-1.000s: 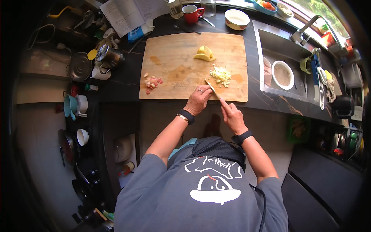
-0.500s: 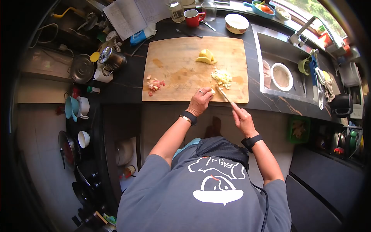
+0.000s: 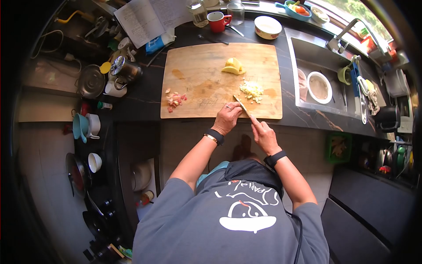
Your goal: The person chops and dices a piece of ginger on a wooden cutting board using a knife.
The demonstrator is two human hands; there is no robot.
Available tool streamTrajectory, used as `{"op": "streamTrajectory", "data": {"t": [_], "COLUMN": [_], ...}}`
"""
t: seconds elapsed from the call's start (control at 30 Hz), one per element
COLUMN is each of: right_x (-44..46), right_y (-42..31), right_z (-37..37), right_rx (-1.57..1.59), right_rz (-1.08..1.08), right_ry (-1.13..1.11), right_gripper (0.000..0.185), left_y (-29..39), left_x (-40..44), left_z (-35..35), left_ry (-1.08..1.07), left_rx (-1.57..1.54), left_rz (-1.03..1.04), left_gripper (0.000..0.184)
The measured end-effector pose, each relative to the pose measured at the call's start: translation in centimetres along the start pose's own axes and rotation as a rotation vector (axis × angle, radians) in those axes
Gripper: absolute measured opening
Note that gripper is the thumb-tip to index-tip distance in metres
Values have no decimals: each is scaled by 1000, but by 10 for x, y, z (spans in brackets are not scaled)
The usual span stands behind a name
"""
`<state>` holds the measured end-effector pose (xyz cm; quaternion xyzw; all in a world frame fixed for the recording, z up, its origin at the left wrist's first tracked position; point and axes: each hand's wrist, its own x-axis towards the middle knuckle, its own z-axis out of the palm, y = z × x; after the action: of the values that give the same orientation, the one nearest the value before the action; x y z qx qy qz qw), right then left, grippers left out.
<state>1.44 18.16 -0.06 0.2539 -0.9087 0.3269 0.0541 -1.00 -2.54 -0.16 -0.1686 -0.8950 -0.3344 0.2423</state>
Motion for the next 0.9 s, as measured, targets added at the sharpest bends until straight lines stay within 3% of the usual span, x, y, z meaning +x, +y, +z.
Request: {"op": "streamTrajectory", "data": {"t": [0.27,0.37,0.53,0.63,0.9], "right_x": [-8,-17,-4,-3,-6], "right_y": [5,21,13,1,-5], "right_z": [-17,-24,-33,-29,-14], "right_rx": [-18,201,252,104,19], "right_rz": [3,-9,-5,-27,-32], "right_ry": [-41,7,109,5,-8], "right_gripper": [45,44,42,44,46], "left_y": [-1,-2,-8,-7,-6], "left_x": [-2,-1,-6,-7,-6], "left_z": [-2,-5,-2,-2,-1], "left_ry": [20,12,-26,-19,16], "left_rx": [-19,-10,-42,-25,2], "left_rz": [27,50,74,81,85], "left_gripper": [16,17,14,14,16]}}
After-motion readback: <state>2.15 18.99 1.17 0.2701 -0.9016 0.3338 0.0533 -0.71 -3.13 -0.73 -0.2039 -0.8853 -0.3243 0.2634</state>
